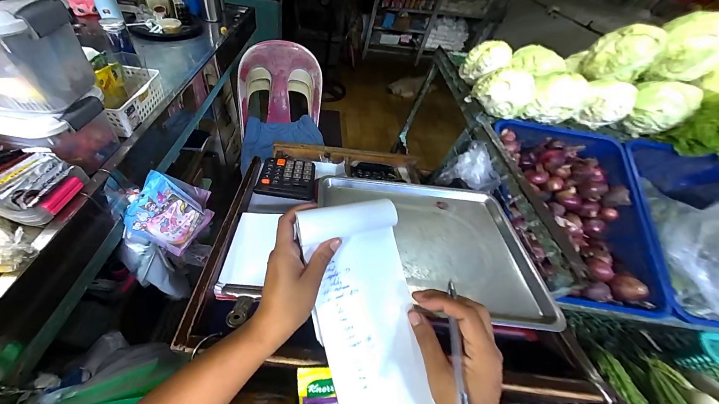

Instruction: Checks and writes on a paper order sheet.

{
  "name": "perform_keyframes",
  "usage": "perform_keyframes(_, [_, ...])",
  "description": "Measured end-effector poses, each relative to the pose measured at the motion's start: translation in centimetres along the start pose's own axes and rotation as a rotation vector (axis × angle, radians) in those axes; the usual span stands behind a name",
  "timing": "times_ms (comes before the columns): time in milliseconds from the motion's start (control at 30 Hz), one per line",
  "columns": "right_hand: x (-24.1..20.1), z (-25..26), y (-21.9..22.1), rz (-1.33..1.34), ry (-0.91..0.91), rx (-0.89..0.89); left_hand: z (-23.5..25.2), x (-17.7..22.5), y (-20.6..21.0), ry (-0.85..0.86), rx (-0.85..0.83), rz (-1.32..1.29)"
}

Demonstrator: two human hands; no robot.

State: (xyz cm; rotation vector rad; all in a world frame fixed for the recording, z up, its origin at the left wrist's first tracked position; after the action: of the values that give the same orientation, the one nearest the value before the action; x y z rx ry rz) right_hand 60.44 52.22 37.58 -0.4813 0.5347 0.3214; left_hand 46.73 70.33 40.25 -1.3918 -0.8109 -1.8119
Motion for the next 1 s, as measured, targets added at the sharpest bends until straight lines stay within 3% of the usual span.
perform_keyframes(1000, [0.39, -0.19, 0.42, 0.039, 0.061, -0.031, 0.0, 0.21, -0.1, -0.025, -0.014, -0.038])
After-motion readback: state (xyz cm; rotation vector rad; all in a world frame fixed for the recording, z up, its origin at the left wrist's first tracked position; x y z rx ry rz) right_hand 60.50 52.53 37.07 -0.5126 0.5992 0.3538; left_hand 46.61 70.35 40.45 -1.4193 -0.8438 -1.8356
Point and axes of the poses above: each hand's wrist, its own z-axis towards the middle knuckle, its own y-axis out of the palm, x = y × z, the point moved 3 cm from there along z, towards the middle knuckle, and after that the axes turned 7 degrees about -y, right-handed, at the moved point
